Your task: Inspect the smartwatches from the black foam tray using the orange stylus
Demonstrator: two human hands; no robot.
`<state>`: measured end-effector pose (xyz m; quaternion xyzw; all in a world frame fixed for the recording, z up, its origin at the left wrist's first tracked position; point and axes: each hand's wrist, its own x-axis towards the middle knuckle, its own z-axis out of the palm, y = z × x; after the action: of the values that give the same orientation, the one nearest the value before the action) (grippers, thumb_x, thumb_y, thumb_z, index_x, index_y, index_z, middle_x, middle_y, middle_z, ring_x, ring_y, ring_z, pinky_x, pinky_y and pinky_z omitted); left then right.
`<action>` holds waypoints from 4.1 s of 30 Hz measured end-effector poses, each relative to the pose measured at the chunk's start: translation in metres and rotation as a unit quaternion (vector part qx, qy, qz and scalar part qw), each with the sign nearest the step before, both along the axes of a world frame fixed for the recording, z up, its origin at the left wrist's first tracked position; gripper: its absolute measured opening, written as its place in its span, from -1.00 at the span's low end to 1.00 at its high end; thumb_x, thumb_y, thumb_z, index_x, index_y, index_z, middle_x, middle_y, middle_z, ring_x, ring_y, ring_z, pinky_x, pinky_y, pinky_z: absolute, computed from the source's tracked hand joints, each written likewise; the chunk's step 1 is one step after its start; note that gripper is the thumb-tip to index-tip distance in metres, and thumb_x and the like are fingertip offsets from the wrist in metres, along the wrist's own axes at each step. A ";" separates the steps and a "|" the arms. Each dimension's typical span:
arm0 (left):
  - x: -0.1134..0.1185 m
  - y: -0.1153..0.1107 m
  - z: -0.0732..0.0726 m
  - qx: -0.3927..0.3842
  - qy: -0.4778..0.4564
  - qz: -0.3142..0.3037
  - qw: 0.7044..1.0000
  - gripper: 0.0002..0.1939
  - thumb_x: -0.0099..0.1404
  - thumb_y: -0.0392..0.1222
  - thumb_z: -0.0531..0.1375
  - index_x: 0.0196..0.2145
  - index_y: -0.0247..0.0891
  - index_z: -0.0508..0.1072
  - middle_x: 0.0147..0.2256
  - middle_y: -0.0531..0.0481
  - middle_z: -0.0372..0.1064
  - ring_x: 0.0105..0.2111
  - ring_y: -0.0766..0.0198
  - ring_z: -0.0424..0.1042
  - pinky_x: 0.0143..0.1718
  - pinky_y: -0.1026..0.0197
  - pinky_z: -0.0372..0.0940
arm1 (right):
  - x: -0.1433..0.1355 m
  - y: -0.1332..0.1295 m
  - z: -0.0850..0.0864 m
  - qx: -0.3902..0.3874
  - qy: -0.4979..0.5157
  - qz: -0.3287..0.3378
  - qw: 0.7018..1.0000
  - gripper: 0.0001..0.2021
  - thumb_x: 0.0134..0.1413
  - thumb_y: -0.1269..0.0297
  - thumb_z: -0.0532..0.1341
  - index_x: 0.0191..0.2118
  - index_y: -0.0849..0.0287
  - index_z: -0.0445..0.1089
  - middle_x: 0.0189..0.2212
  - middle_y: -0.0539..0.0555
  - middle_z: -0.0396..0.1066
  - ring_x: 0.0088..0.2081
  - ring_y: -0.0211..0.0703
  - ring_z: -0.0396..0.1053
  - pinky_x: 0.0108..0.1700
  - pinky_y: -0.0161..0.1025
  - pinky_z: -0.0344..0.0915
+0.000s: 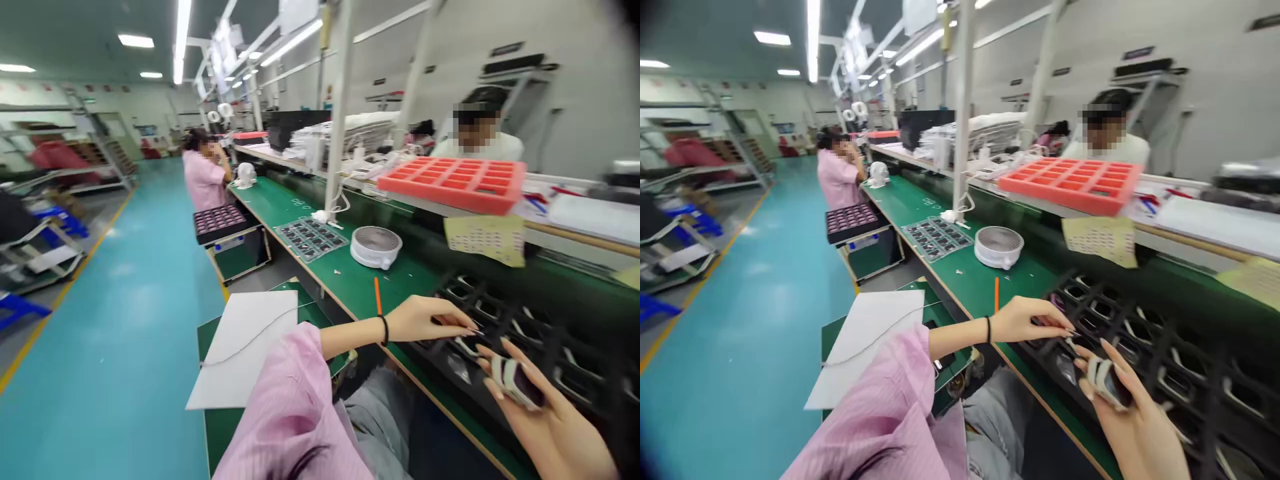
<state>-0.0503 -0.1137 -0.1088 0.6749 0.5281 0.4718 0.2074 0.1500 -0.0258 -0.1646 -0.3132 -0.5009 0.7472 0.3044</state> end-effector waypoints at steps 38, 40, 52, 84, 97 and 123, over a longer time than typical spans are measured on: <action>0.013 0.099 0.023 0.087 0.121 -0.313 0.938 -0.69 0.32 0.03 0.15 -0.41 -0.13 0.61 -0.38 -0.05 0.49 -0.18 0.23 0.46 -0.02 0.09 0.27 | 0.002 0.026 0.048 -0.215 0.234 0.069 0.946 -0.50 0.09 0.42 0.11 0.19 0.22 0.25 -0.43 0.03 0.50 -0.55 -0.24 0.37 -0.62 -0.34 0.35; 0.014 0.102 0.025 0.061 0.075 -0.330 0.939 -0.67 0.27 0.06 0.18 -0.47 -0.15 0.61 -0.40 -0.06 0.43 -0.12 0.16 0.44 -0.01 0.07 0.27 | 0.002 0.026 0.046 -0.224 0.245 0.068 0.941 -0.52 0.09 0.41 0.12 0.17 0.20 0.29 -0.41 0.04 0.51 -0.54 -0.24 0.39 -0.63 -0.36 0.34; 0.018 0.103 0.016 -0.080 -0.095 -0.342 0.932 -0.69 0.06 0.07 0.35 -0.51 -0.26 0.57 -0.32 -0.05 0.26 -0.18 0.22 0.37 -0.09 0.10 0.35 | 0.005 0.024 0.051 -0.221 0.210 0.071 0.950 -0.57 0.08 0.45 0.12 0.10 0.14 0.31 -0.43 0.01 0.50 -0.55 -0.21 0.42 -0.58 -0.27 0.45; 0.044 0.113 -0.031 -0.247 -0.249 -0.092 0.932 -0.60 0.14 0.06 0.27 -0.26 -0.37 0.41 -0.33 -0.06 0.42 -0.41 0.35 0.45 -0.55 0.40 0.23 | -0.008 0.058 0.032 -0.241 0.319 -0.103 0.911 -0.61 0.27 0.37 -0.12 0.03 0.04 0.35 0.11 0.17 0.34 0.24 -0.20 0.17 -0.59 -0.54 0.25; 0.049 0.104 -0.017 -0.321 -0.333 -0.103 0.881 -0.56 -0.03 0.12 0.36 -0.48 -0.38 0.44 -0.52 0.02 0.37 -0.52 0.45 0.28 -0.58 0.42 0.13 | -0.008 0.044 0.031 -0.075 0.262 -0.088 0.958 -0.41 0.13 0.29 0.09 0.29 -0.07 0.06 0.05 0.15 0.44 0.11 0.03 0.35 -0.46 -0.32 0.36; 0.044 0.135 -0.035 -0.147 0.226 -0.103 0.958 -0.88 0.29 -0.24 0.17 -0.28 -0.25 0.51 -0.23 0.02 0.43 -0.44 0.38 0.39 -0.28 0.30 0.31 | 0.041 0.060 0.015 -0.092 0.213 -0.169 0.958 -0.55 0.14 0.40 0.10 0.16 0.03 0.22 -0.05 0.20 0.50 0.06 0.03 0.42 -0.38 -0.25 0.46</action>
<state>-0.0060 0.0210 -0.1439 0.7767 0.5521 0.2006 0.2271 0.1909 0.0341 -0.1501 -0.2540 -0.2928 0.7771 0.4958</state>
